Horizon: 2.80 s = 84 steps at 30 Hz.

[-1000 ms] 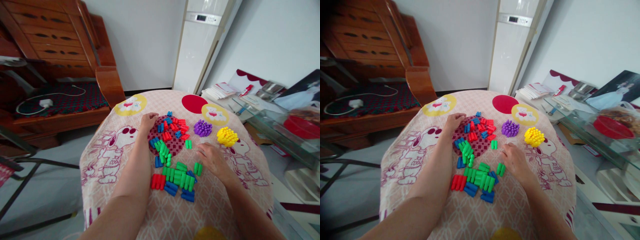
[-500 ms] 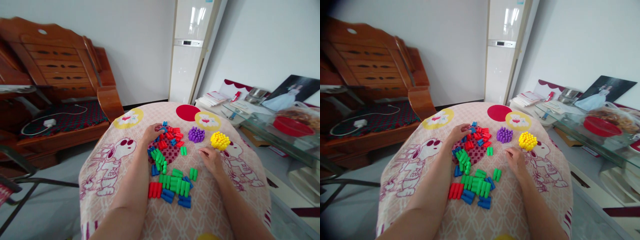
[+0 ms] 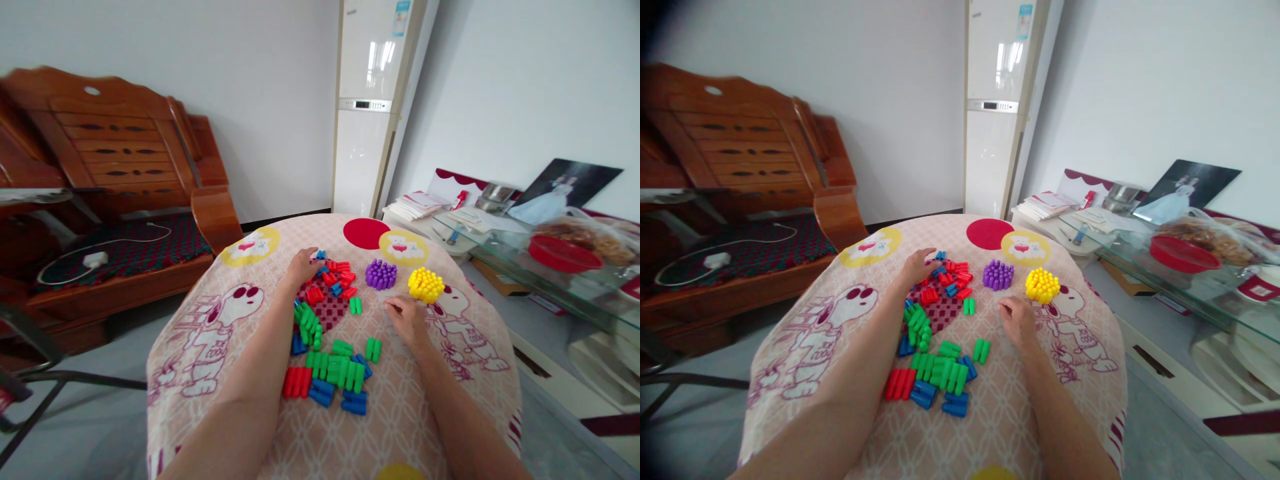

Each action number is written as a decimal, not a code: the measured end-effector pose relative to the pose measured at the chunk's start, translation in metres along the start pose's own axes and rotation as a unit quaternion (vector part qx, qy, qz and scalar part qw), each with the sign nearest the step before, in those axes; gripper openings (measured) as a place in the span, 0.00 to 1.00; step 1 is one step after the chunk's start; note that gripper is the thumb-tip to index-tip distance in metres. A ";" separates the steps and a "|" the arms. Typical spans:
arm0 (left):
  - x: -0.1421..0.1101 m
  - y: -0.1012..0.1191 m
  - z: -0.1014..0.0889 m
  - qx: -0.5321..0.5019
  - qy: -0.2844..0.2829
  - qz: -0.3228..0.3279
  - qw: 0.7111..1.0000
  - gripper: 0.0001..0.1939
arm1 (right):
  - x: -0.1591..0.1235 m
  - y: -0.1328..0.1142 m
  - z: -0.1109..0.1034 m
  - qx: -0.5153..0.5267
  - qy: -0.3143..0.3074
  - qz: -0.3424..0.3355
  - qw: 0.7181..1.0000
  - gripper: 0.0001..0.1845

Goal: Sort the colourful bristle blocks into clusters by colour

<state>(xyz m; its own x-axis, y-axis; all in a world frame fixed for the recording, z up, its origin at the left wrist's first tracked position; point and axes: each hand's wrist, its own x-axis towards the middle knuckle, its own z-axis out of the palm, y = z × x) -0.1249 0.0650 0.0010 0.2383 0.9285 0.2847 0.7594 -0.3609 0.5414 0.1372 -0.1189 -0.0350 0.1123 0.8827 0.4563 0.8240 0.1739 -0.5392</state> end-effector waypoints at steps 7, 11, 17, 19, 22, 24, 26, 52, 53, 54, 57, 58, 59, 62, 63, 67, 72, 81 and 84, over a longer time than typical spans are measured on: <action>0.040 0.031 0.018 0.030 -0.102 0.012 0.994 0.19 | 0.001 0.003 0.006 -0.016 0.000 0.004 1.000 0.13; 0.037 0.047 0.025 0.036 -0.175 0.058 0.982 0.18 | 0.001 0.003 0.006 -0.018 -0.003 0.003 1.000 0.13; -0.004 0.047 0.013 -0.001 -0.265 0.203 0.943 0.16 | 0.002 0.005 0.008 -0.022 0.006 0.007 1.000 0.12; -0.021 0.044 0.003 -0.027 -0.286 0.215 0.933 0.15 | 0.003 0.005 0.009 -0.023 0.002 0.010 1.000 0.12; -0.044 0.040 -0.013 -0.066 -0.290 0.216 0.930 0.12 | 0.004 0.005 0.008 -0.032 -0.002 0.014 0.999 0.12; -0.056 0.038 -0.022 -0.071 -0.246 0.197 0.946 0.11 | 0.004 0.005 0.008 -0.036 -0.006 0.014 0.999 0.12; -0.064 0.037 -0.029 -0.053 -0.168 0.162 0.971 0.12 | 0.005 0.006 0.008 -0.036 -0.008 0.015 0.999 0.12; -0.095 0.090 0.005 -0.177 -0.164 0.217 0.946 0.11 | -0.003 -0.043 0.012 0.082 -0.040 -0.073 0.993 0.12; -0.094 0.089 0.006 -0.205 -0.164 0.210 0.942 0.12 | -0.003 -0.044 0.012 0.080 -0.056 -0.065 0.993 0.11; -0.093 0.087 0.006 -0.229 -0.164 0.202 0.938 0.12 | -0.004 -0.044 0.012 0.082 -0.069 -0.055 0.993 0.10; -0.089 0.082 0.006 -0.273 -0.170 0.183 0.929 0.11 | -0.005 -0.044 0.011 0.106 -0.080 -0.020 0.991 0.10; -0.089 0.081 0.007 -0.280 -0.174 0.179 0.927 0.10 | -0.004 -0.045 0.012 0.109 -0.079 -0.011 0.991 0.11; -0.088 0.080 0.007 -0.286 -0.178 0.176 0.925 0.09 | -0.004 -0.046 0.013 0.105 -0.079 -0.007 0.991 0.12; -0.087 0.079 0.009 -0.295 -0.182 0.172 0.922 0.08 | -0.003 -0.052 0.016 0.068 -0.092 -0.017 0.993 0.08; -0.087 0.079 0.009 -0.291 -0.182 0.173 0.923 0.08 | -0.003 -0.054 0.017 0.056 -0.094 -0.026 0.994 0.07; -0.083 0.075 0.003 -0.234 -0.164 0.179 0.941 0.09 | -0.001 -0.050 0.010 0.064 -0.052 -0.023 0.996 0.11; -0.074 0.059 -0.013 -0.178 -0.175 0.165 0.954 0.10 | 0.000 -0.009 -0.015 -0.003 0.096 0.110 0.989 0.11; -0.070 0.049 -0.038 -0.115 -0.250 0.145 0.950 0.11 | 0.004 0.013 -0.010 -0.101 0.053 0.142 0.983 0.12; -0.073 0.053 -0.043 -0.081 -0.302 0.171 0.934 0.11 | 0.005 0.015 -0.006 -0.119 0.038 0.144 0.982 0.12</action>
<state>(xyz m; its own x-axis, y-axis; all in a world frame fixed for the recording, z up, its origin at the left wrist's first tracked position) -0.1278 -0.0256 0.0427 0.7854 0.6189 -0.0085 0.4864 -0.6086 0.6269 0.1533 -0.1152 -0.0363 0.3929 0.8440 0.3651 0.8578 -0.1933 -0.4763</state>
